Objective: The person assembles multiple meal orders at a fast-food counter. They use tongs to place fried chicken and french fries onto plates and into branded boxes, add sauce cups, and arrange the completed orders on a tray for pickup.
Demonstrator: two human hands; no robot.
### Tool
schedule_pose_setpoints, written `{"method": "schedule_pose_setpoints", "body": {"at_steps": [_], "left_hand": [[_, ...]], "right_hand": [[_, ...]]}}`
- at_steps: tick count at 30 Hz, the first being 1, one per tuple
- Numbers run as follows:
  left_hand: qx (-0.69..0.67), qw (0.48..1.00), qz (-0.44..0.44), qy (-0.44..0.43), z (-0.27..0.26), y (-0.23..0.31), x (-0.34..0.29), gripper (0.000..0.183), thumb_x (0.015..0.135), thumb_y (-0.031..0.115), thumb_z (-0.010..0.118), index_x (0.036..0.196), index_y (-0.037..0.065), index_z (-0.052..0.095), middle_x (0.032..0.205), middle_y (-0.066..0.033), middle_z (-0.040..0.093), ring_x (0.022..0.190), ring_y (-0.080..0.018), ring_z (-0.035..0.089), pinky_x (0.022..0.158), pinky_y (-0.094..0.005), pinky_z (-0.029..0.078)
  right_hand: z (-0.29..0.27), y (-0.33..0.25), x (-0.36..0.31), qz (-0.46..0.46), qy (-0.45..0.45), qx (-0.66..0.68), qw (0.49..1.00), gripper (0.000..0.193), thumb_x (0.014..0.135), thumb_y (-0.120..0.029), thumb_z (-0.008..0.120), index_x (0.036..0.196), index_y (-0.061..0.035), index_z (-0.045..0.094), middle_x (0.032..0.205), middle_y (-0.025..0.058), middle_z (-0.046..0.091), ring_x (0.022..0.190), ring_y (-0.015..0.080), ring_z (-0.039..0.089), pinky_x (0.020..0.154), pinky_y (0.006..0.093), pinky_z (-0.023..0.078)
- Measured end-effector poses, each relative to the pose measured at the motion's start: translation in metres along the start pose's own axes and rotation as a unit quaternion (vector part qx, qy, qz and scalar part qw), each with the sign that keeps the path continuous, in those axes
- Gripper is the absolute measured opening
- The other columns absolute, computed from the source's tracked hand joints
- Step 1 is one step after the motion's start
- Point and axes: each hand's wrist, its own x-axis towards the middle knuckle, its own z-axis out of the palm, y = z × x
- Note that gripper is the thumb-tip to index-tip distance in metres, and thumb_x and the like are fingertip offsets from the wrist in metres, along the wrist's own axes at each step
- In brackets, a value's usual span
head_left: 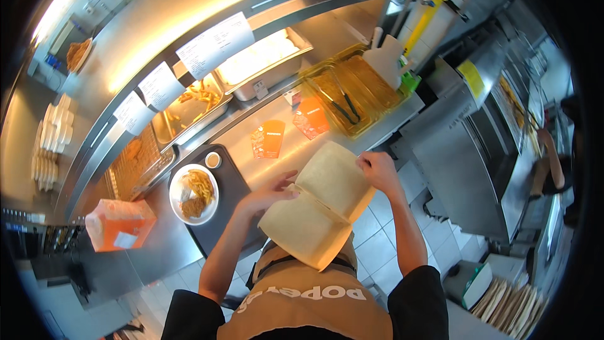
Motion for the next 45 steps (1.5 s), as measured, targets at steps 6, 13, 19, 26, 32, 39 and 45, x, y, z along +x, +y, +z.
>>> {"method": "schedule_pose_setpoints", "body": {"at_steps": [6,13,19,26,32,39,45], "left_hand": [[0.415,0.872,0.151,0.212,0.023,0.092,0.002,0.040,0.074,0.007,0.070,0.114,0.004,0.064,0.104,-0.0100,0.067,0.096,-0.0264,0.065,0.086,-0.0352,0.052],[0.608,0.515,0.359,0.487,0.080,0.113,0.031,0.026,0.072,0.001,0.073,0.097,0.007,0.065,0.096,-0.0102,0.064,0.091,-0.0295,0.065,0.089,-0.0488,0.052],[0.583,0.701,-0.078,0.403,0.038,0.099,0.032,0.019,0.077,0.006,0.066,0.092,0.016,0.073,0.092,-0.0060,0.068,0.095,-0.0268,0.066,0.103,-0.0504,0.040],[0.772,0.565,-0.116,0.267,-0.038,0.077,0.122,0.030,0.081,0.010,0.060,0.110,0.016,0.068,0.122,-0.0075,0.063,0.126,-0.0265,0.053,0.113,-0.0716,0.013],[0.196,0.897,0.006,0.397,0.063,0.044,0.118,0.080,0.084,0.043,0.074,0.149,0.011,0.040,0.138,-0.0178,0.054,0.125,-0.0326,0.054,0.108,-0.0433,0.039],[-0.432,0.719,0.287,0.463,0.171,0.008,0.146,0.067,0.091,0.009,0.067,0.148,0.005,0.033,0.127,-0.0124,0.058,0.123,-0.0232,0.055,0.101,-0.0315,0.045],[-0.367,0.587,0.237,0.682,0.177,-0.078,-0.004,0.040,0.089,0.009,0.071,0.119,0.002,0.046,0.090,-0.0045,0.057,0.079,-0.0165,0.063,0.074,-0.0304,0.054]], "right_hand": [[-0.028,0.010,0.111,-0.332,0.150,0.122,0.923,0.003,0.082,-0.001,0.071,0.083,-0.0027,0.069,0.087,0.0116,0.068,0.077,0.0291,0.068,0.068,0.0372,0.055],[-0.065,0.042,0.144,-0.476,0.229,0.195,0.826,0.018,0.077,-0.005,0.078,0.088,-0.0068,0.063,0.090,0.0078,0.064,0.085,0.0285,0.070,0.067,0.0373,0.058],[-0.026,0.084,0.219,-0.286,-0.114,0.060,0.950,0.023,0.087,-0.029,0.071,0.094,-0.0087,0.063,0.093,0.0132,0.063,0.091,0.0355,0.066,0.070,0.0450,0.054],[0.041,0.112,0.273,-0.104,-0.137,-0.217,0.961,0.022,0.088,-0.020,0.060,0.103,-0.0071,0.050,0.080,0.0220,0.064,0.081,0.0434,0.067,0.070,0.0565,0.049],[-0.019,0.088,0.222,-0.199,-0.083,-0.104,0.971,0.009,0.088,-0.009,0.056,0.092,-0.0055,0.049,0.069,0.0203,0.061,0.064,0.0411,0.063,0.058,0.0504,0.048],[0.038,0.017,0.136,-0.295,-0.313,0.248,0.868,0.017,0.096,-0.018,0.059,0.090,-0.0039,0.053,0.064,0.0122,0.057,0.053,0.0296,0.058,0.052,0.0373,0.046],[0.202,-0.006,0.203,-0.400,-0.082,-0.064,0.910,0.031,0.083,-0.023,0.074,0.098,0.0003,0.059,0.088,0.0201,0.064,0.086,0.0422,0.063,0.080,0.0500,0.050]]}}
